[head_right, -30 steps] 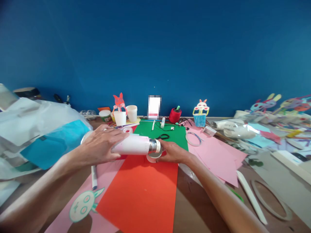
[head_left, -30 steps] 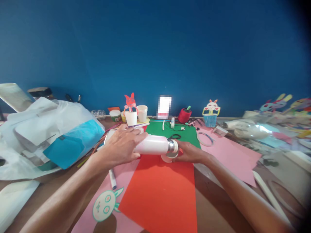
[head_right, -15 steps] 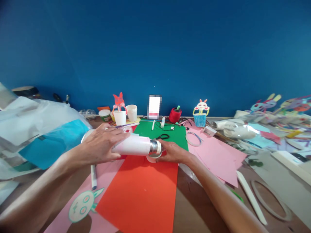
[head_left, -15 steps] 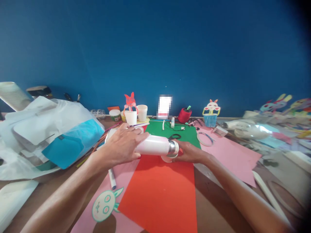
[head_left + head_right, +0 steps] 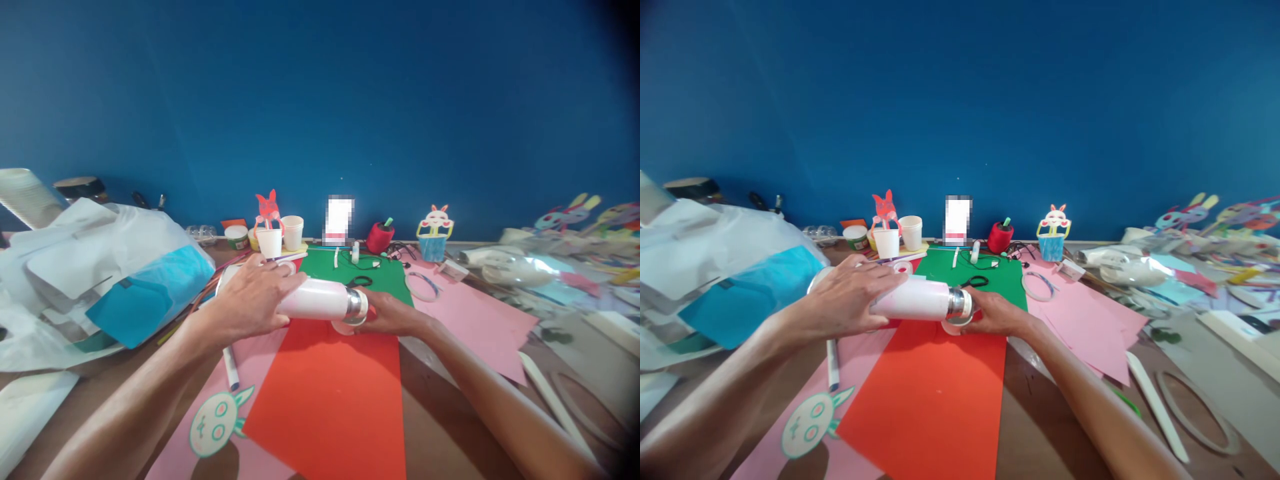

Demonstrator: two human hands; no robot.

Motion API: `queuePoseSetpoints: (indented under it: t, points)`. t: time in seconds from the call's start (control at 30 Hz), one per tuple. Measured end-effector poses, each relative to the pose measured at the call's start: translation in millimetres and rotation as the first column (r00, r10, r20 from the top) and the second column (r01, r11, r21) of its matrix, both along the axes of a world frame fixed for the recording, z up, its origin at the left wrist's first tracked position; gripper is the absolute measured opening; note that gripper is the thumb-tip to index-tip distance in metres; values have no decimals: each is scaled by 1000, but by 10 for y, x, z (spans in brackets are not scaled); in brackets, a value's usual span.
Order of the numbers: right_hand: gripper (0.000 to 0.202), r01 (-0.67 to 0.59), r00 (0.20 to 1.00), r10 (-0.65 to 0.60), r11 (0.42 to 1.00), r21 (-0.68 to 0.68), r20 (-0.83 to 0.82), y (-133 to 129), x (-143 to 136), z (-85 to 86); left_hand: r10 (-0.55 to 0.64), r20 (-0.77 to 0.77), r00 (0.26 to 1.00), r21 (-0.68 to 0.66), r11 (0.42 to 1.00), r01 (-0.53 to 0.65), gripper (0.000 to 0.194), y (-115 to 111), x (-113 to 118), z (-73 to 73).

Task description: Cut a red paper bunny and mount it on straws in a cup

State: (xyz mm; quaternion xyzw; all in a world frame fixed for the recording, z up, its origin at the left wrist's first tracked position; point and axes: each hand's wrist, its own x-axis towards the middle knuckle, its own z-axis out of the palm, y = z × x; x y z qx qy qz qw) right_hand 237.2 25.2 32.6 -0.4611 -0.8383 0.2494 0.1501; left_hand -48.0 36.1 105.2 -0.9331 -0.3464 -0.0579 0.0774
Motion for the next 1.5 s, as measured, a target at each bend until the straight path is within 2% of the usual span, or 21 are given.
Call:
queuePoseSetpoints:
  t: [0.33,0.67,0.83,1.07,1.3,1.5]
  points:
    - [56,-3,1000,3,1000,4,16,-5,-5,18,4,-13,1000,-14,1000,-5,58,4,-3,2]
    - [61,6,1000,-6,1000,-6,9,-4,7,-7,-1,-27,1000,-6,1000,0,56,-4,-12,17]
    - [60,22,1000,-22,1000,-15,8,-7,-1,0,22,-18,1000,-31,999,-23,53,-13,-16,24]
    - [57,13,1000,-13,1000,7,6,-3,6,-11,49,-2,999,-71,996,-49,60,11,-36,25]
    - [63,56,998,-55,998,-15,17,-18,-14,12,36,28,999,-105,994,-32,64,73,-71,5]
    - [64,47,999,-47,999,-20,12,-16,-11,12,62,43,997,-144,988,-55,61,109,-93,-27]
